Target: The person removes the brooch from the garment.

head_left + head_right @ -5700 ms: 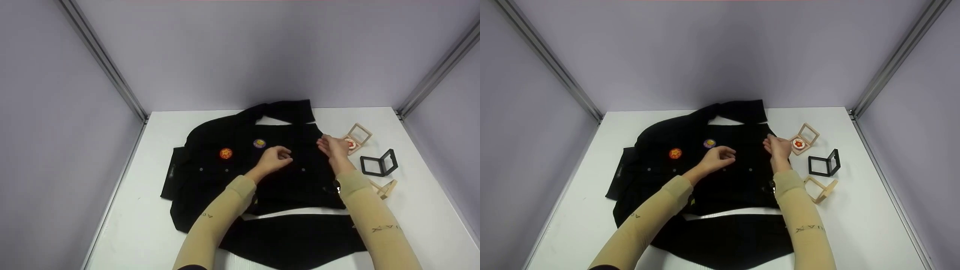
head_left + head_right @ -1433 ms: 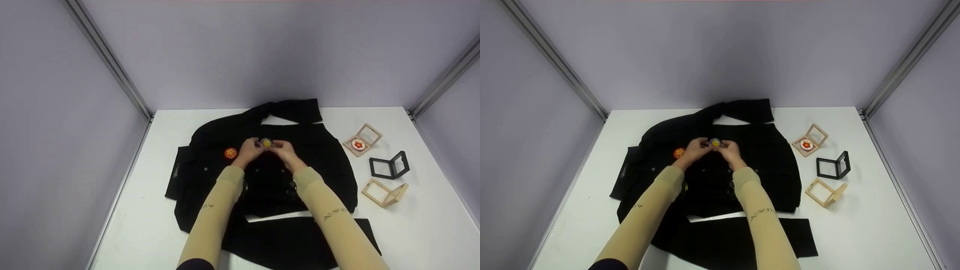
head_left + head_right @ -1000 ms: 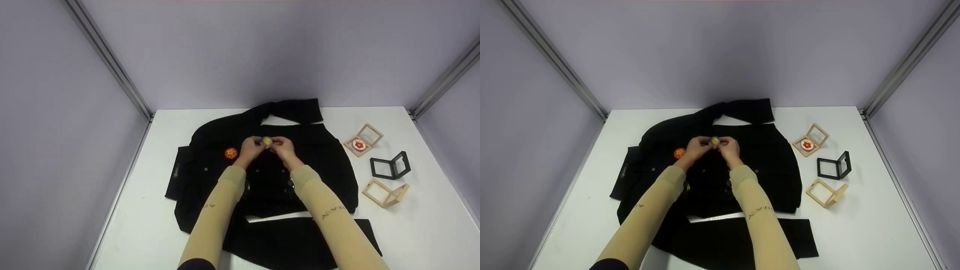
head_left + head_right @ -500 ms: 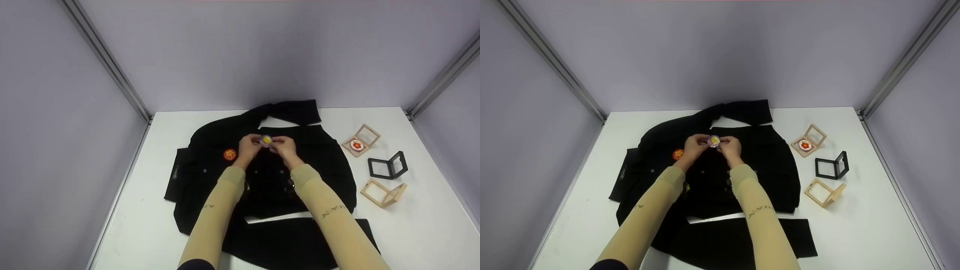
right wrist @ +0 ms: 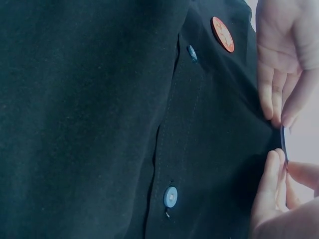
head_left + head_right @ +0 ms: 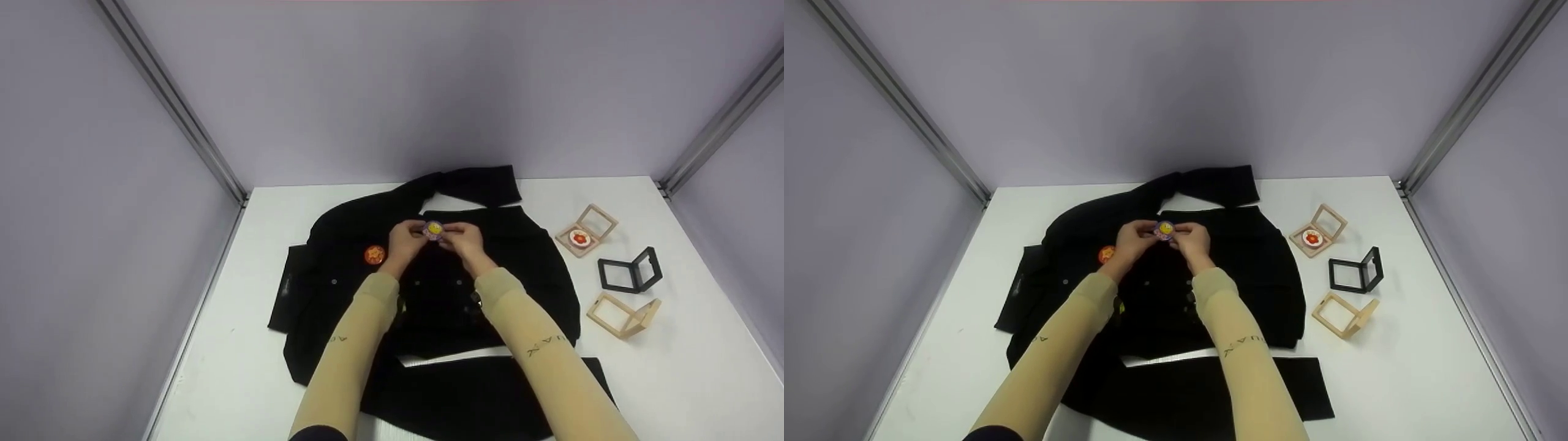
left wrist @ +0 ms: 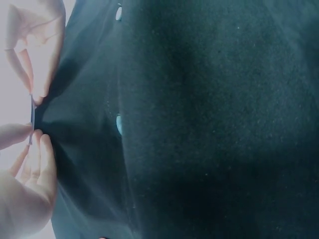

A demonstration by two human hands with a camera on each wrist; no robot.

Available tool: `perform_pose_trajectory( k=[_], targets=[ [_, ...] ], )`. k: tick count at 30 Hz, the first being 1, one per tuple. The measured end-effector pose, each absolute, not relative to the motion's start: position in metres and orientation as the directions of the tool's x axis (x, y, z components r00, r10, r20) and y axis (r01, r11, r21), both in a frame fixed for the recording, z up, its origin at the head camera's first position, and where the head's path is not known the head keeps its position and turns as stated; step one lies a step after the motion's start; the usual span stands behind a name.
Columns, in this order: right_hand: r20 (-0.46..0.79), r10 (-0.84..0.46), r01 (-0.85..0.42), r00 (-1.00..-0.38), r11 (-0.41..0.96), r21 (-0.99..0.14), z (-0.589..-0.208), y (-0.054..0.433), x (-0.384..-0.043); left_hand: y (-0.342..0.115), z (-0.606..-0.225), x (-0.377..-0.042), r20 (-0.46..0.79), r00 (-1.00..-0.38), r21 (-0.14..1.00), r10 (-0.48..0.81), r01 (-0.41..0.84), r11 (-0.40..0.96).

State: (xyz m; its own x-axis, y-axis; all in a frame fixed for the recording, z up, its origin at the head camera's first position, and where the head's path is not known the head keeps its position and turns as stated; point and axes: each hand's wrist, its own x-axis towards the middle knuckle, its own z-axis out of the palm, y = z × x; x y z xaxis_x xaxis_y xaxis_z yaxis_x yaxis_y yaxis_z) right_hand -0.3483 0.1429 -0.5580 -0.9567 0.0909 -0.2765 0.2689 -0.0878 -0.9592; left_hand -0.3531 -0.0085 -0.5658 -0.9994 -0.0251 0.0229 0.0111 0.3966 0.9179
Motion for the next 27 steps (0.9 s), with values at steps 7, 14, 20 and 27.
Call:
perform_pose_trajectory(
  k=[7, 14, 20, 27],
  targets=[
    [-0.286, 0.086, 0.281, -0.954, -0.073, -0.957, -0.558, 0.144, -0.347, -0.009, -0.566, -0.351, 0.047, -0.999, 0.934, 0.000, 0.044, 0.355],
    [-0.275, 0.084, 0.268, -0.958, -0.088, -0.959, -0.559, 0.144, -0.346, -0.010, -0.568, -0.351, 0.041, -0.999, 0.914, 0.010, 0.042, 0.404],
    [-0.280, 0.082, 0.271, -0.956, -0.108, -0.957, -0.558, 0.144, -0.345, -0.010, -0.566, -0.351, 0.082, -0.996, 0.885, 0.031, 0.087, 0.457],
    [-0.275, 0.078, 0.268, -0.958, -0.097, -0.959, -0.556, 0.144, -0.347, -0.012, -0.574, -0.358, 0.109, -0.992, 0.837, 0.069, 0.129, 0.532]
  ],
)
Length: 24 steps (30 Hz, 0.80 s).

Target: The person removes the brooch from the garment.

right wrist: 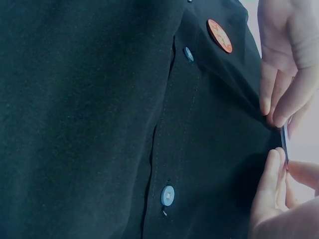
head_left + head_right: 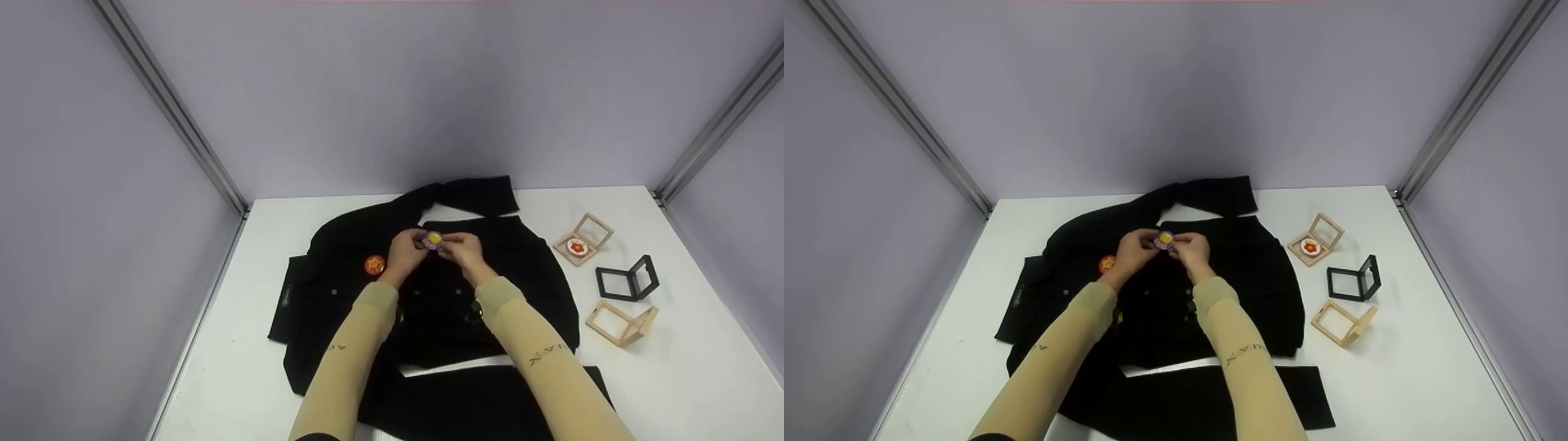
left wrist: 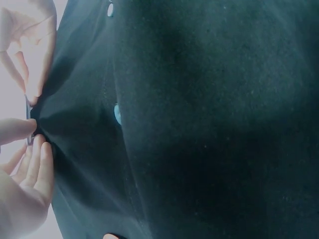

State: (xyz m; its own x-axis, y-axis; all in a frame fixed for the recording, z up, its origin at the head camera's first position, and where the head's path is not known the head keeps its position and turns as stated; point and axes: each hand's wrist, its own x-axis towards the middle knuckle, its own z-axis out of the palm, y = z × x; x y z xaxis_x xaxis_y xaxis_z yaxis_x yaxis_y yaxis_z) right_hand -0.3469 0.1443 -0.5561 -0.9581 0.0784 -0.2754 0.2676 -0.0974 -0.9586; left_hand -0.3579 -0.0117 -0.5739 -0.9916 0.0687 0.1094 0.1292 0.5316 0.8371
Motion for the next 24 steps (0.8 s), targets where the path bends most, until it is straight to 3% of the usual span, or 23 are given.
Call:
perform_pose_trajectory(
  k=[9, 24],
  targets=[
    [-0.252, 0.089, 0.245, -0.964, -0.085, -0.966, -0.555, 0.144, -0.345, -0.011, -0.563, -0.349, 0.155, -0.983, 0.750, 0.101, 0.183, 0.635],
    [-0.110, 0.124, 0.135, -0.986, 0.226, -0.965, -0.553, 0.145, -0.347, -0.012, -0.558, -0.353, 0.184, -0.973, 0.692, 0.140, 0.230, 0.685]
  ],
)
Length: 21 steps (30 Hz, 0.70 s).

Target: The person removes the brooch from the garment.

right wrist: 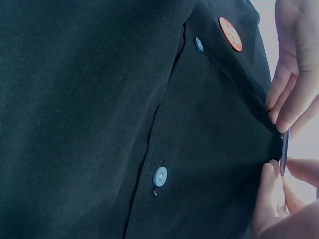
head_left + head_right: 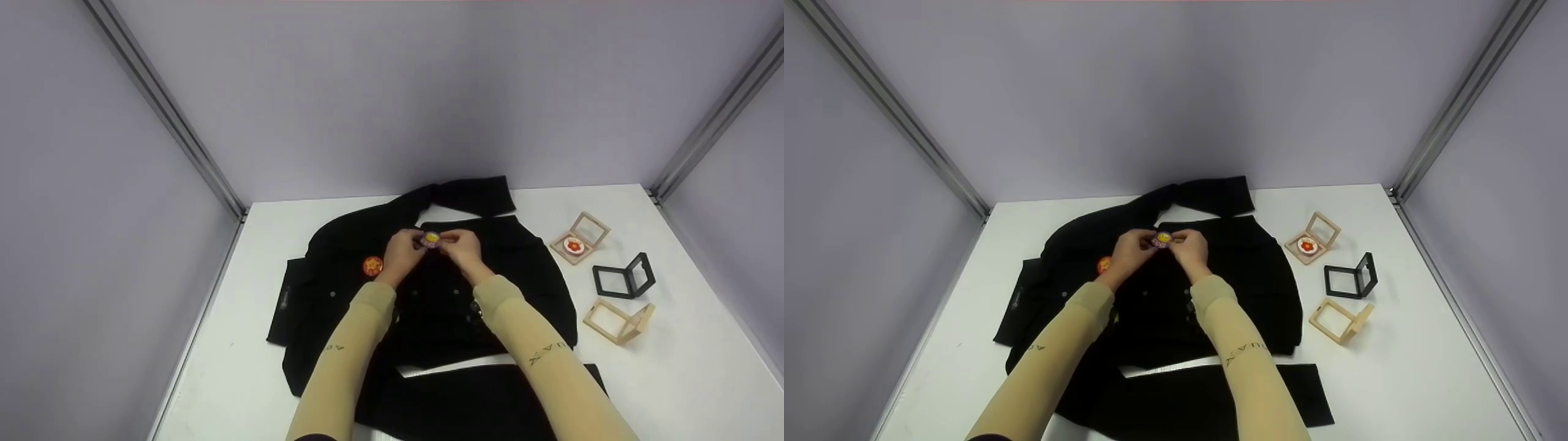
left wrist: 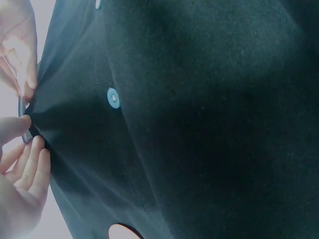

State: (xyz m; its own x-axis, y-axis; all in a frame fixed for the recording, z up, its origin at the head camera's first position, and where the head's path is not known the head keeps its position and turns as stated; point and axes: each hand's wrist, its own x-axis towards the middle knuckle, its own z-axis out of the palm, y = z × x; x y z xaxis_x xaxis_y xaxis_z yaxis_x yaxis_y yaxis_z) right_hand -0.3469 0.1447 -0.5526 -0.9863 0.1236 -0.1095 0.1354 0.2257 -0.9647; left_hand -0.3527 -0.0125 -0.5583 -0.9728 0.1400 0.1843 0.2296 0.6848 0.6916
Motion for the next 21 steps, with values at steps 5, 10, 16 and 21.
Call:
perform_pose_trajectory(
  k=[5, 10, 16, 21],
  targets=[
    [-0.060, 0.105, 0.096, -0.993, 0.372, -0.923, -0.549, 0.145, -0.347, -0.013, -0.558, -0.353, 0.186, -0.973, 0.694, 0.139, 0.230, 0.682],
    [-0.040, 0.071, 0.068, -0.997, 0.458, -0.886, -0.545, 0.146, -0.347, -0.015, -0.556, -0.352, 0.201, -0.969, 0.688, 0.144, 0.244, 0.684],
    [-0.008, 0.031, 0.024, -0.999, 0.535, -0.845, -0.542, 0.146, -0.345, -0.015, -0.554, -0.351, 0.204, -0.967, 0.684, 0.152, 0.252, 0.685],
    [0.003, 0.019, 0.008, -1.000, 0.556, -0.831, -0.540, 0.146, -0.344, -0.016, -0.555, -0.351, 0.213, -0.965, 0.674, 0.154, 0.259, 0.692]
  ],
)
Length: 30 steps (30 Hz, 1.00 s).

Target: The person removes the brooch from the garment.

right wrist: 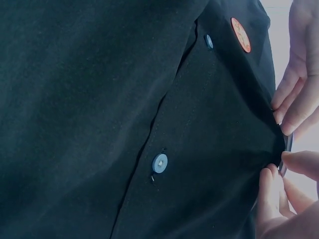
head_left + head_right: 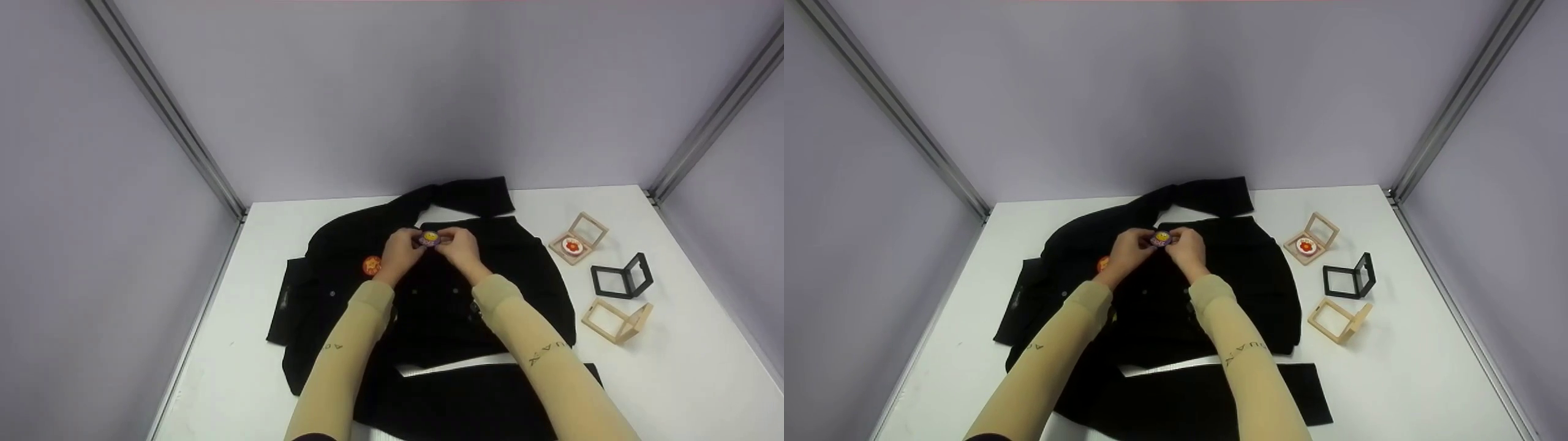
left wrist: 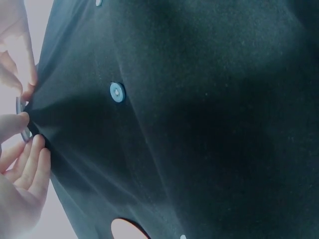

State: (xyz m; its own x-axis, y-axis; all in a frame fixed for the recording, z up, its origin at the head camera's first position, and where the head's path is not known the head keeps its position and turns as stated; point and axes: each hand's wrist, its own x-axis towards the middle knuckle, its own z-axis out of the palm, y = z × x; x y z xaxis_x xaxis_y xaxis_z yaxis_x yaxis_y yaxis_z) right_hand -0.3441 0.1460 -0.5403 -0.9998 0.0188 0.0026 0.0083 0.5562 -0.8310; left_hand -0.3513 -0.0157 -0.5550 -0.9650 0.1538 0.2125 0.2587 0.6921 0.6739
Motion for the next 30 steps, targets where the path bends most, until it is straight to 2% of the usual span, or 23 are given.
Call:
perform_pose_trajectory(
  k=[9, 21, 30],
  targets=[
    [0.015, 0.005, -0.009, -1.000, 0.587, -0.810, -0.5362, 0.1444, -0.3409, -0.0164, -0.5553, -0.3514, 0.244, -0.954, 0.645, 0.172, 0.292, 0.706],
    [0.085, -0.015, -0.073, -0.996, 0.673, -0.736, -0.5369, 0.1436, -0.3424, -0.0173, -0.5529, -0.3517, 0.225, -0.960, 0.639, 0.167, 0.275, 0.718],
    [0.123, -0.037, -0.114, -0.992, 0.700, -0.705, -0.5384, 0.1418, -0.3428, -0.0176, -0.5534, -0.3515, 0.289, -0.937, 0.527, 0.198, 0.328, 0.784]
  ],
)
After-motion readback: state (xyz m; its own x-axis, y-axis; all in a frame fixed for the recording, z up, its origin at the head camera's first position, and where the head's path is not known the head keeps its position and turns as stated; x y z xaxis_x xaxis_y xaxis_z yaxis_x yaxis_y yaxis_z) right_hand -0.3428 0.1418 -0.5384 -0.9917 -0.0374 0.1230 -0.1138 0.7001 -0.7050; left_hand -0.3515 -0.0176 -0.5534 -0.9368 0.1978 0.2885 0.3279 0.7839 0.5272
